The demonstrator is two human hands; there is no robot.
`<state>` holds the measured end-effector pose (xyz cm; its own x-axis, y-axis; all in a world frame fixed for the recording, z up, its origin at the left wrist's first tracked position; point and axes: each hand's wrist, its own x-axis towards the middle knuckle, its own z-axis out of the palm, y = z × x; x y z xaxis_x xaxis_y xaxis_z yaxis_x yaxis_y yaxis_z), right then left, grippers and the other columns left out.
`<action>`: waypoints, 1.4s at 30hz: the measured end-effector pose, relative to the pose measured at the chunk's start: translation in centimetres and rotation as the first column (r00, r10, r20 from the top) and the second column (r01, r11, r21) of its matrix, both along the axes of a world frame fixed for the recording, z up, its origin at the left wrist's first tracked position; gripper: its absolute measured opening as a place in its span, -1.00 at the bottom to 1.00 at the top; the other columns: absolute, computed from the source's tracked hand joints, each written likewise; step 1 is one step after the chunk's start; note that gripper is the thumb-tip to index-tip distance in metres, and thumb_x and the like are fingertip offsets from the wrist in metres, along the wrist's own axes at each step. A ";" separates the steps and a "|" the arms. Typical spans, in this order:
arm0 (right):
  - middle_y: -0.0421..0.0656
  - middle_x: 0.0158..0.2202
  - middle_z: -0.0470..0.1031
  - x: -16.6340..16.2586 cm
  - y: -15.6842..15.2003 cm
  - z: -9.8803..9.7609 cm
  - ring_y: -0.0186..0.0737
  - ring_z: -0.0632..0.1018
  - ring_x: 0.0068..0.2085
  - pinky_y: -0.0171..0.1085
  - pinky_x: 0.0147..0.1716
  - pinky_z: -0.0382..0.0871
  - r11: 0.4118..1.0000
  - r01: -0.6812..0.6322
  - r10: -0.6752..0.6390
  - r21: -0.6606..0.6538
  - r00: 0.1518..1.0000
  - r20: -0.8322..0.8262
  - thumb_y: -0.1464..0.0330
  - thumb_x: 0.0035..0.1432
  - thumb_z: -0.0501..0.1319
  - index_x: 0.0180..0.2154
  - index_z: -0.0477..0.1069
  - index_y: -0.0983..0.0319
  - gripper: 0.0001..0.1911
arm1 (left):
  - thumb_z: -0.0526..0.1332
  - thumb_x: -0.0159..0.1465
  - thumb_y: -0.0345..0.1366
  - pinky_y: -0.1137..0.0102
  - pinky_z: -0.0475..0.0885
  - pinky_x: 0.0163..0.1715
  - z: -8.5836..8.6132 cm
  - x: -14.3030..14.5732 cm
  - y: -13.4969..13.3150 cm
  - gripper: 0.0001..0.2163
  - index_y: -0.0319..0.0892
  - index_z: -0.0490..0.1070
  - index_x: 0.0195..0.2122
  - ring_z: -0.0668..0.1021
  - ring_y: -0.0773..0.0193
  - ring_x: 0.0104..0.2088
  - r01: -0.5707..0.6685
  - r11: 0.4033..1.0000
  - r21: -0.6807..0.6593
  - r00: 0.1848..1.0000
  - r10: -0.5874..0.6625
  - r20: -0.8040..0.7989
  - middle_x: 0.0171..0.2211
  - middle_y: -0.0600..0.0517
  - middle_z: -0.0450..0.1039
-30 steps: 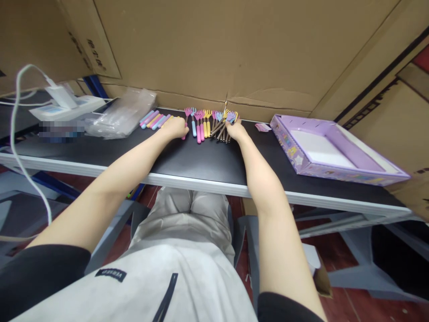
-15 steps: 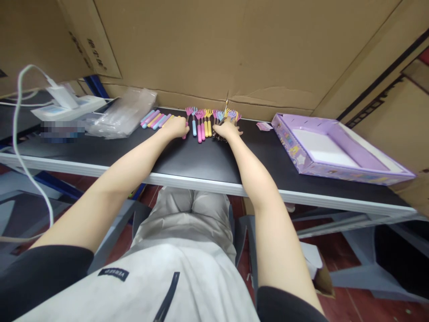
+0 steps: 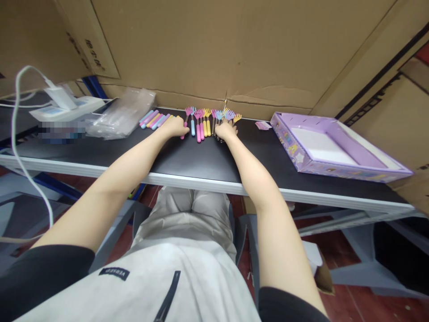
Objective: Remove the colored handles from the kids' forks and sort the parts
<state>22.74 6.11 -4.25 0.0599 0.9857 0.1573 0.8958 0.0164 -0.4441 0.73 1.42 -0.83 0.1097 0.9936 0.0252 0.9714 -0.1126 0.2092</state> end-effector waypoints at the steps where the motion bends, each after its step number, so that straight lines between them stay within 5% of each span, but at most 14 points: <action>1: 0.27 0.52 0.17 -0.3 -0.5 0.4 0.35 0.29 0.49 0.28 0.46 0.13 0.999 0.034 -0.034 -0.034 0.999 0.002 0.16 0.46 0.07 0.50 0.20 0.37 -0.28 | 0.18 0.32 -0.36 0.29 0.54 0.12 0.1 0.0 -0.1 -0.73 -0.30 0.72 -0.26 0.68 -0.11 0.08 -0.010 1.000 0.001 1.000 0.010 0.003 -0.16 -0.30 0.71; 4: 0.15 0.55 0.13 -0.8 -1.7 1.2 0.29 0.21 0.53 0.27 0.49 0.06 0.993 0.072 -0.072 -0.091 0.997 0.001 0.10 0.51 0.03 0.54 0.15 0.26 -0.28 | 0.15 0.34 -0.40 0.31 0.54 0.10 0.6 0.2 -0.7 -0.71 -0.36 0.70 -0.18 0.67 -0.10 0.11 -0.046 0.999 0.000 0.998 0.046 0.041 -0.13 -0.33 0.70; 8: 0.11 0.59 0.02 -0.6 -1.9 1.4 0.35 0.06 0.58 0.46 0.47 -0.10 0.995 0.069 -0.072 -0.068 0.997 -0.030 0.04 0.51 0.03 0.53 0.18 0.20 -0.28 | 0.08 0.41 -0.42 0.24 0.51 0.18 0.8 0.6 -1.4 -0.61 -0.47 0.52 0.17 0.62 -0.14 0.22 -0.090 0.993 0.071 0.987 0.080 0.137 0.10 -0.40 0.63; 11: 0.12 0.57 0.08 -0.4 -1.3 1.4 0.34 0.03 0.59 0.50 0.47 -0.18 0.996 0.027 -0.018 0.084 0.995 -0.101 0.05 0.47 0.13 0.46 0.29 0.23 -0.31 | 0.06 0.48 -0.37 0.14 0.47 0.22 0.2 0.9 -1.2 -0.62 -0.41 0.40 0.25 0.59 -0.19 0.24 -0.073 0.978 0.193 0.984 0.039 0.174 0.17 -0.43 0.57; 13: 0.14 0.47 0.31 -0.6 -1.1 1.6 0.24 0.23 0.54 0.33 0.50 0.01 0.975 -0.041 0.090 0.218 0.971 -0.221 0.02 0.45 0.20 0.33 0.43 0.26 -0.38 | 0.07 0.51 -0.33 0.12 0.48 0.19 -0.3 1.1 -0.9 -0.66 -0.34 0.38 0.23 0.62 -0.18 0.19 -0.012 0.960 0.279 0.979 -0.046 0.198 0.10 -0.40 0.60; 15: 0.10 0.18 0.60 -1.0 -1.3 2.1 0.10 0.54 0.31 0.07 0.36 0.39 0.952 -0.095 0.214 0.291 0.885 -0.413 -0.09 0.39 0.25 0.09 0.55 0.25 -0.43 | 0.10 0.52 -0.31 0.15 0.49 0.14 -0.6 1.4 -0.9 -0.71 -0.27 0.38 0.20 0.66 -0.13 0.12 0.069 0.935 0.347 0.964 -0.152 0.218 0.00 -0.33 0.63; 17: -0.03 -0.23 0.65 -1.6 -2.1 2.9 -0.07 0.70 -0.08 -0.17 -0.03 0.63 0.951 -0.108 0.272 0.289 0.739 -0.617 -0.20 0.27 0.33 -0.17 0.54 0.21 -0.42 | 0.13 0.51 -0.29 0.20 0.50 0.10 -0.7 1.9 -1.2 -0.74 -0.23 0.39 0.16 0.68 -0.07 0.06 0.147 0.908 0.393 0.944 -0.247 0.217 -0.08 -0.25 0.63; 21: -0.31 -0.61 0.29 -2.6 -4.3 4.3 -0.40 0.38 -0.59 -0.40 -0.59 0.32 0.966 -0.110 0.257 0.234 0.513 -0.819 -0.18 0.17 0.43 -0.41 0.31 0.16 -0.39 | 0.14 0.51 -0.28 0.25 0.49 0.06 -0.4 2.9 -2.3 -0.81 -0.23 0.41 0.06 0.70 0.01 -0.07 0.260 0.860 0.439 0.907 -0.373 0.194 -0.25 -0.13 0.63; 26: -0.43 -0.65 0.06 -3.4 -5.7 5.3 -0.53 0.11 -0.68 -0.45 -0.67 0.06 0.978 -0.145 0.198 0.153 0.380 -0.904 -0.06 0.26 0.44 -0.45 0.16 0.16 -0.39 | -0.01 0.58 -0.21 0.29 0.51 -0.04 -0.2 3.0 -2.5 -0.74 -0.18 0.42 -0.12 0.70 0.09 -0.22 0.340 0.845 0.413 0.869 -0.450 0.204 -0.42 -0.04 0.61; 32: -0.45 -0.65 -0.03 -2.9 -5.1 6.2 -0.56 0.05 -0.67 -0.49 -0.68 -0.04 0.981 -0.153 0.165 0.120 0.329 -0.930 -0.02 0.33 0.40 -0.44 0.18 0.18 -0.42 | -0.09 0.60 -0.16 0.29 0.52 -0.08 0.1 3.1 -2.3 -0.66 -0.14 0.40 -0.19 0.69 0.15 -0.33 0.394 0.821 0.412 0.810 -0.523 0.267 -0.49 0.01 0.58; 42: -0.42 -0.65 0.02 -1.5 -4.6 7.7 -0.52 0.11 -0.65 -0.45 -0.63 0.04 0.986 -0.120 0.154 0.116 0.380 -0.912 0.09 0.32 0.43 -0.47 0.13 0.17 -0.43 | -0.08 0.61 -0.14 0.26 0.49 -0.09 1.0 4.0 -2.3 -0.65 -0.18 0.44 -0.10 0.67 0.11 -0.33 0.360 0.830 0.426 0.853 -0.478 0.210 -0.50 0.01 0.52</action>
<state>21.26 1.47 3.43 0.0490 0.9913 0.1218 -0.0688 0.1250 -0.9898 4.76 -0.86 0.20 0.4413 0.7650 0.4690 0.7090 -0.6177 0.3403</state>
